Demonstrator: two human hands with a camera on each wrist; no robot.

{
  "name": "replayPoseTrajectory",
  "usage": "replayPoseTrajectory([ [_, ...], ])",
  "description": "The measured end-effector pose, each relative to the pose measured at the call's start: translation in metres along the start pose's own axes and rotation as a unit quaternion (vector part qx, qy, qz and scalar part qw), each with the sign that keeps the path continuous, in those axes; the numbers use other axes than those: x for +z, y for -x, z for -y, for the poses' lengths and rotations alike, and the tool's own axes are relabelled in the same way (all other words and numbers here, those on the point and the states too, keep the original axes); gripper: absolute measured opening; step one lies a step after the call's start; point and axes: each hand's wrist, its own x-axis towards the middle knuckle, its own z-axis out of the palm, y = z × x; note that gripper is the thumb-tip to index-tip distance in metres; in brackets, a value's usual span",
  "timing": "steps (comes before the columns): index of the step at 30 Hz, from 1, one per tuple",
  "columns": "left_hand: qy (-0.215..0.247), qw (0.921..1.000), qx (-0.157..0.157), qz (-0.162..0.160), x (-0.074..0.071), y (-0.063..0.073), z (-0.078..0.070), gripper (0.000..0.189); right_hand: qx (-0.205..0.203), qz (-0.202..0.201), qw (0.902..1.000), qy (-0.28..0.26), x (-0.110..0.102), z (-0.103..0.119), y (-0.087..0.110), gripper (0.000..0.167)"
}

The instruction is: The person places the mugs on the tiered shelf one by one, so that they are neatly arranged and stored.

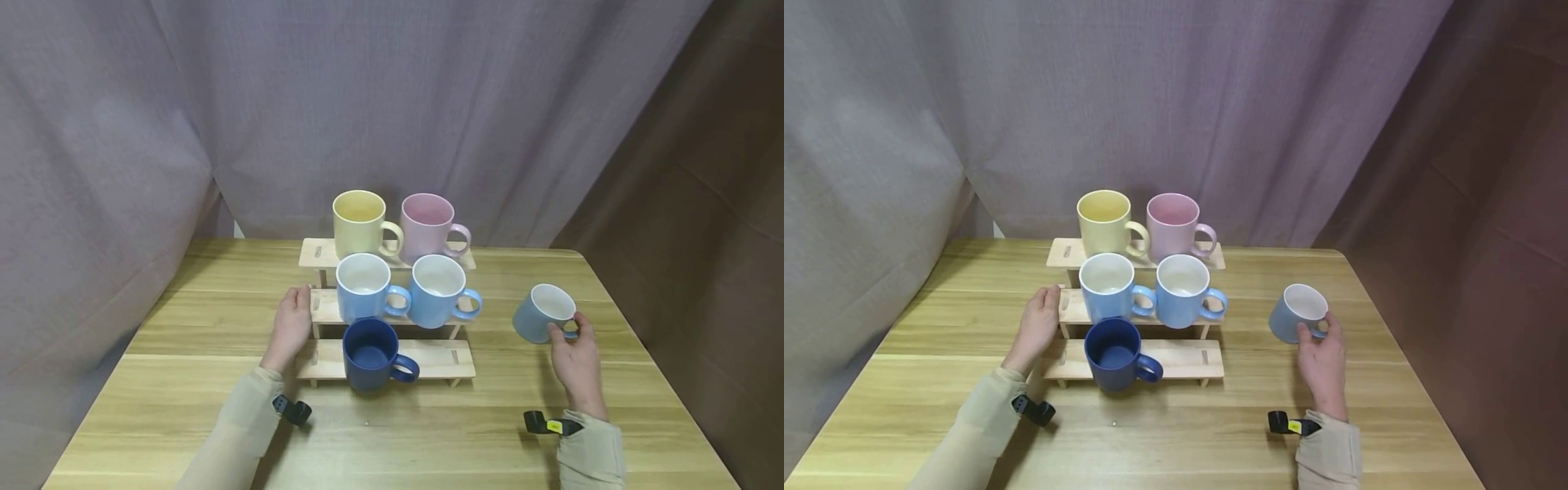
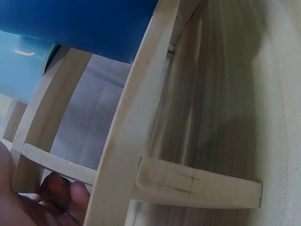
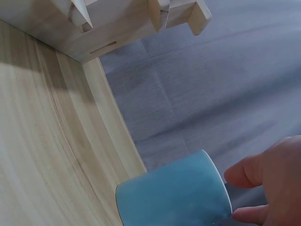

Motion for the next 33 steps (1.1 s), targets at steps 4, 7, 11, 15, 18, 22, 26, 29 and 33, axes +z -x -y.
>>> replayPoseTrajectory([
  [4,0.005,1.0000,-0.002,0.003,-0.0002,-0.0001,-0.0006,0.052,0.000,-0.008,1.0000,0.004,0.0006,-0.0005,-0.0007,0.065],
  [7,0.004,1.0000,-0.002,0.004,0.0001,0.0002,-0.0007,0.053,-0.010,-0.015,0.9998,0.006,0.0003,-0.0013,-0.0021,0.065],
  [11,0.004,1.0000,-0.003,0.002,0.0003,0.0003,-0.0007,0.050,-0.019,-0.016,0.9995,0.018,-0.0009,-0.0033,-0.0041,0.065],
  [15,0.008,1.0000,-0.003,0.002,0.0004,0.0003,-0.0004,0.047,-0.023,-0.014,0.9990,0.035,-0.0017,-0.0054,-0.0055,0.066],
  [18,0.010,0.9999,-0.004,0.003,-0.0001,0.0003,-0.0007,0.049,-0.022,-0.014,0.9989,0.040,-0.0023,-0.0055,-0.0052,0.066],
  [22,0.011,0.9999,-0.004,0.002,-0.0011,0.0009,-0.0019,0.050,-0.013,-0.007,0.9988,0.046,-0.0042,-0.0034,-0.0036,0.067],
  [26,0.010,0.9999,-0.004,0.003,-0.0015,0.0017,-0.0023,0.050,-0.011,-0.004,0.9986,0.052,-0.0056,-0.0024,-0.0006,0.066],
  [29,0.012,0.9999,-0.005,0.006,-0.0017,0.0023,-0.0029,0.049,-0.018,-0.009,0.9983,0.055,-0.0060,-0.0021,0.0018,0.065],
  [33,0.013,0.9999,-0.008,0.007,-0.0010,0.0025,-0.0031,0.048,-0.022,-0.016,0.9981,0.055,-0.0067,-0.0020,0.0038,0.063],
])
